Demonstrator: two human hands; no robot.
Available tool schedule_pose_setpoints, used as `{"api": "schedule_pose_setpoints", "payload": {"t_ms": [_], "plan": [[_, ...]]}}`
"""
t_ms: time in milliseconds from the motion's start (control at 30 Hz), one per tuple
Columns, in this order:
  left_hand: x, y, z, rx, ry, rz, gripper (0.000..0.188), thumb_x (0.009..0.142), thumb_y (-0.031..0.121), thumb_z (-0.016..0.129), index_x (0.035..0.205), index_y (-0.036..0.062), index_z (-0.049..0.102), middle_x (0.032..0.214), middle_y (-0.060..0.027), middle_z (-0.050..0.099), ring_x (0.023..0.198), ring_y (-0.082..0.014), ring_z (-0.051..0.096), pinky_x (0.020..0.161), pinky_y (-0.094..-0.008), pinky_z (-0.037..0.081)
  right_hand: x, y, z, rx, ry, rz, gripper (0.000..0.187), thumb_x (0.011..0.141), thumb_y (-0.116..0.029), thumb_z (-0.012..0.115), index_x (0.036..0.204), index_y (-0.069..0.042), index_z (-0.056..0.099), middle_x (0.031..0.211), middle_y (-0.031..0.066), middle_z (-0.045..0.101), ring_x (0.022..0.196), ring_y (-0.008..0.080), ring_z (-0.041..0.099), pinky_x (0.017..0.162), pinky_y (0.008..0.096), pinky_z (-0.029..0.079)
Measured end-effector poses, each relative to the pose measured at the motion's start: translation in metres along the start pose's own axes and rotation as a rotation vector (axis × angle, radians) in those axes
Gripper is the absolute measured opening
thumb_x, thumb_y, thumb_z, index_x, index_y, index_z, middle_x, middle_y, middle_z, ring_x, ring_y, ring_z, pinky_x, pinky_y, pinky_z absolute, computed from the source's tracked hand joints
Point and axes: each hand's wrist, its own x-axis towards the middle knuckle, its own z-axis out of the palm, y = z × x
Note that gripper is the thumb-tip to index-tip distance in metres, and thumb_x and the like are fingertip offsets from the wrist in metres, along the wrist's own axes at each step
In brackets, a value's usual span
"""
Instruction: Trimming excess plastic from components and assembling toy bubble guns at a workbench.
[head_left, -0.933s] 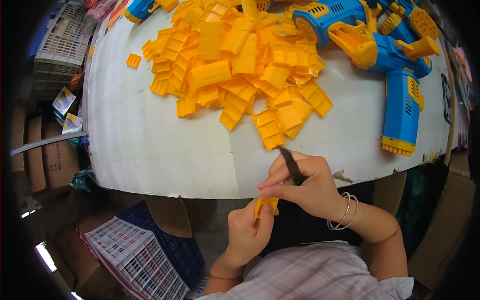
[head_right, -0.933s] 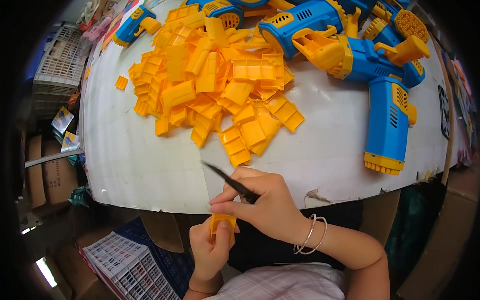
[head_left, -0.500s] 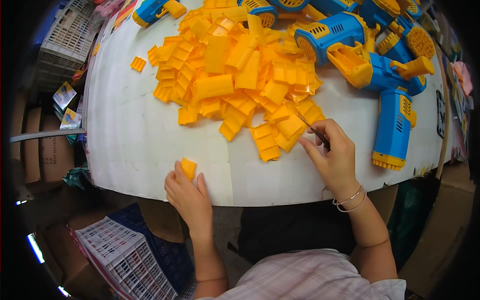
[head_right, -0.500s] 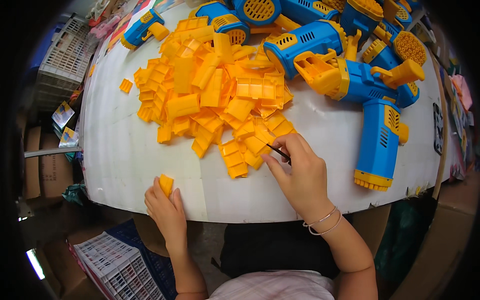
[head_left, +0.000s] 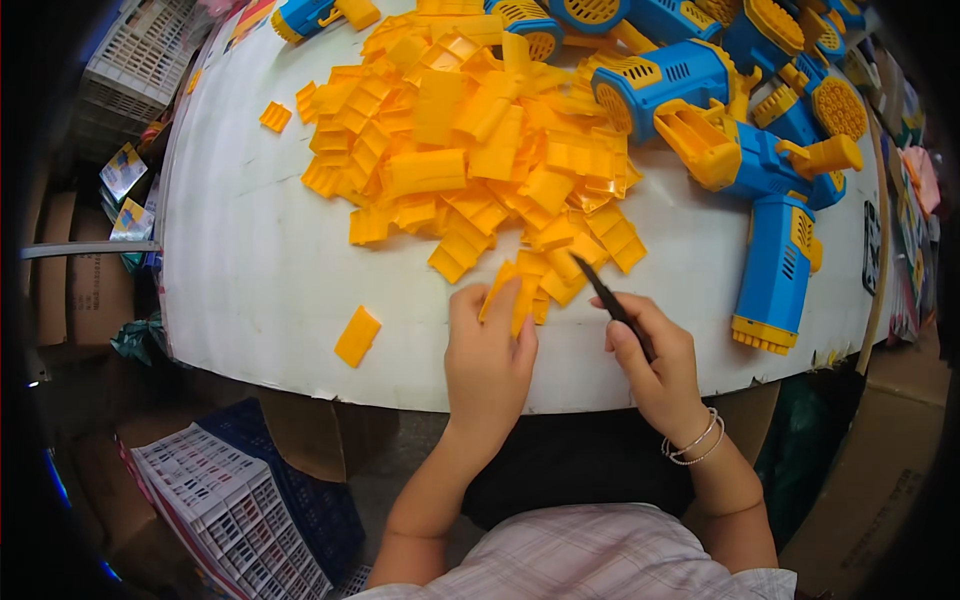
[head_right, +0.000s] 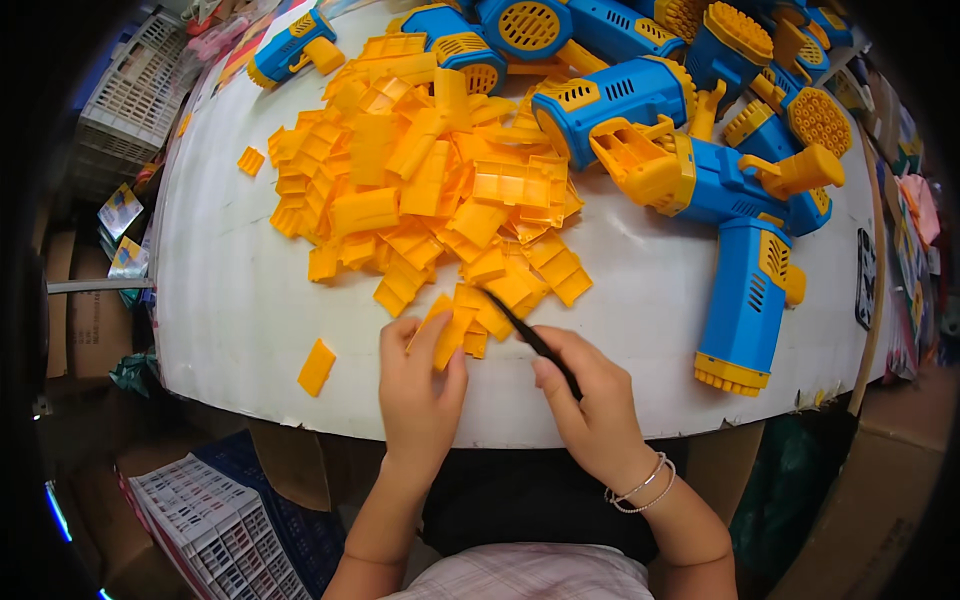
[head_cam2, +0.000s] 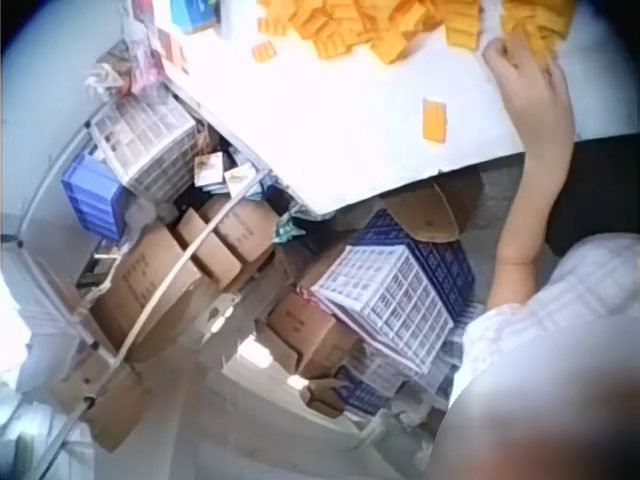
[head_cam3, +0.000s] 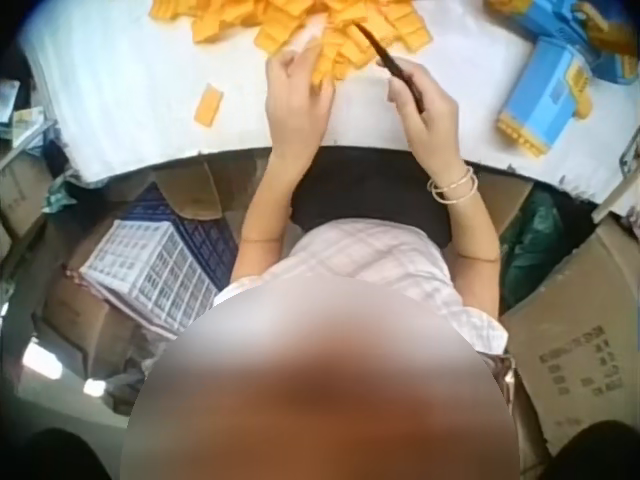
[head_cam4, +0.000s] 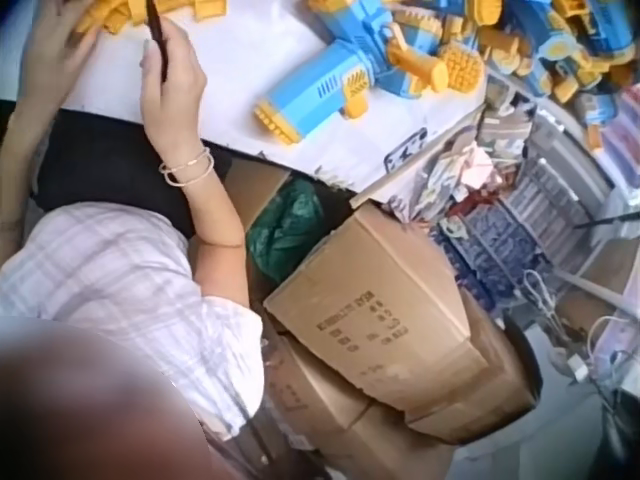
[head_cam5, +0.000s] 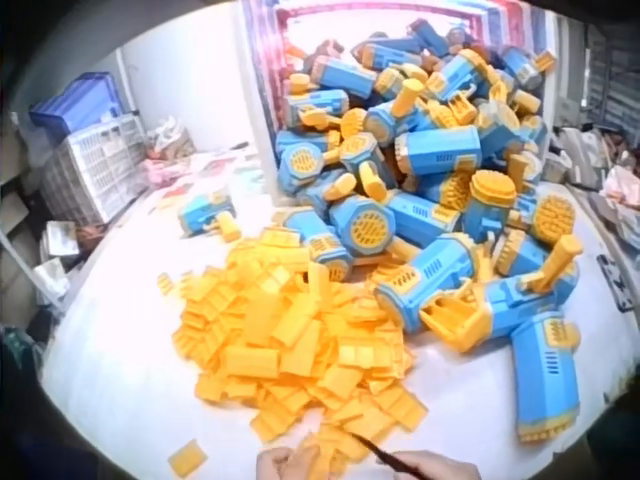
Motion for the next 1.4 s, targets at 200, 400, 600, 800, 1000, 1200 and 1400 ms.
{"api": "schedule_pose_setpoints", "payload": {"t_ms": [200, 400, 600, 800, 1000, 1200, 1400], "plan": [[-0.039, 0.006, -0.027, -0.608, -0.115, -0.189, 0.027, 0.071, -0.01, 0.059, 0.096, -0.0024, 0.054, 0.098, -0.0134, 0.051, 0.086, -0.0191, 0.055, 0.076, -0.0276, 0.046, -0.011, -0.009, 0.003, -0.243, -0.097, -0.271, 0.024, 0.081, -0.003, 0.057, 0.104, -0.002, 0.056, 0.077, 0.0105, 0.061, 0.062, 0.0205, 0.06, 0.055, 0.0258, 0.045], [-0.057, 0.022, -0.022, -0.696, -0.208, -0.16, 0.026, 0.07, 0.001, 0.07, 0.091, 0.001, 0.055, 0.099, -0.0158, 0.058, 0.085, -0.0215, 0.06, 0.072, -0.0265, 0.048, -0.025, -0.026, 0.002, -0.209, -0.149, -0.052, 0.027, 0.078, -0.003, 0.06, 0.104, -0.004, 0.055, 0.084, 0.0125, 0.061, 0.068, 0.0238, 0.062, 0.059, 0.0276, 0.048], [-0.041, 0.023, -0.038, -1.212, -0.367, -0.647, 0.037, 0.082, -0.003, 0.054, 0.115, 0.0016, 0.038, 0.088, -0.0095, 0.057, 0.064, -0.0103, 0.054, 0.054, -0.0191, 0.043, -0.018, -0.011, -0.006, 0.065, -0.368, -0.139, 0.031, 0.079, -0.004, 0.058, 0.109, -0.002, 0.051, 0.085, 0.0102, 0.061, 0.073, 0.0227, 0.062, 0.065, 0.0257, 0.047], [-0.041, 0.02, -0.03, -1.374, -0.438, -0.793, 0.018, 0.092, 0.015, 0.043, 0.101, 0.0, 0.043, 0.077, -0.0083, 0.053, 0.05, -0.0104, 0.051, 0.041, -0.0175, 0.037, -0.021, -0.007, -0.025, -0.236, -0.247, -0.181, 0.023, 0.077, -0.001, 0.055, 0.101, -0.005, 0.054, 0.073, 0.0095, 0.056, 0.06, 0.0257, 0.055, 0.054, 0.0302, 0.043], [-0.048, 0.022, -0.033, -1.344, -0.516, -0.832, 0.021, 0.094, 0.022, 0.036, 0.087, 0.0023, 0.042, 0.056, -0.006, 0.045, 0.034, -0.0086, 0.035, 0.03, -0.0192, 0.027, -0.036, -0.019, -0.017, -0.516, -0.293, -0.231, 0.022, 0.071, -0.001, 0.061, 0.092, -0.008, 0.058, 0.066, 0.0062, 0.052, 0.056, 0.0256, 0.053, 0.048, 0.0314, 0.042], [-0.052, 0.023, -0.035, -1.505, -0.365, -0.828, 0.021, 0.093, 0.02, 0.034, 0.081, 0.0035, 0.041, 0.051, -0.003, 0.037, 0.033, -0.0067, 0.025, 0.028, -0.0197, 0.021, -0.011, 0.005, -0.014, -0.507, -0.023, -0.254, 0.016, 0.074, -0.006, 0.062, 0.09, -0.008, 0.056, 0.07, 0.008, 0.056, 0.059, 0.0255, 0.057, 0.048, 0.0316, 0.044], [-0.049, 0.016, -0.042, -1.383, -0.401, -0.782, 0.019, 0.092, 0.018, 0.033, 0.081, 0.0037, 0.04, 0.049, -0.0028, 0.035, 0.032, -0.0069, 0.023, 0.027, -0.0199, 0.02, -0.016, -0.005, -0.016, -0.562, -0.252, -0.227, 0.015, 0.078, -0.009, 0.059, 0.093, -0.009, 0.057, 0.074, 0.0074, 0.059, 0.06, 0.0262, 0.059, 0.05, 0.0324, 0.046]]}}
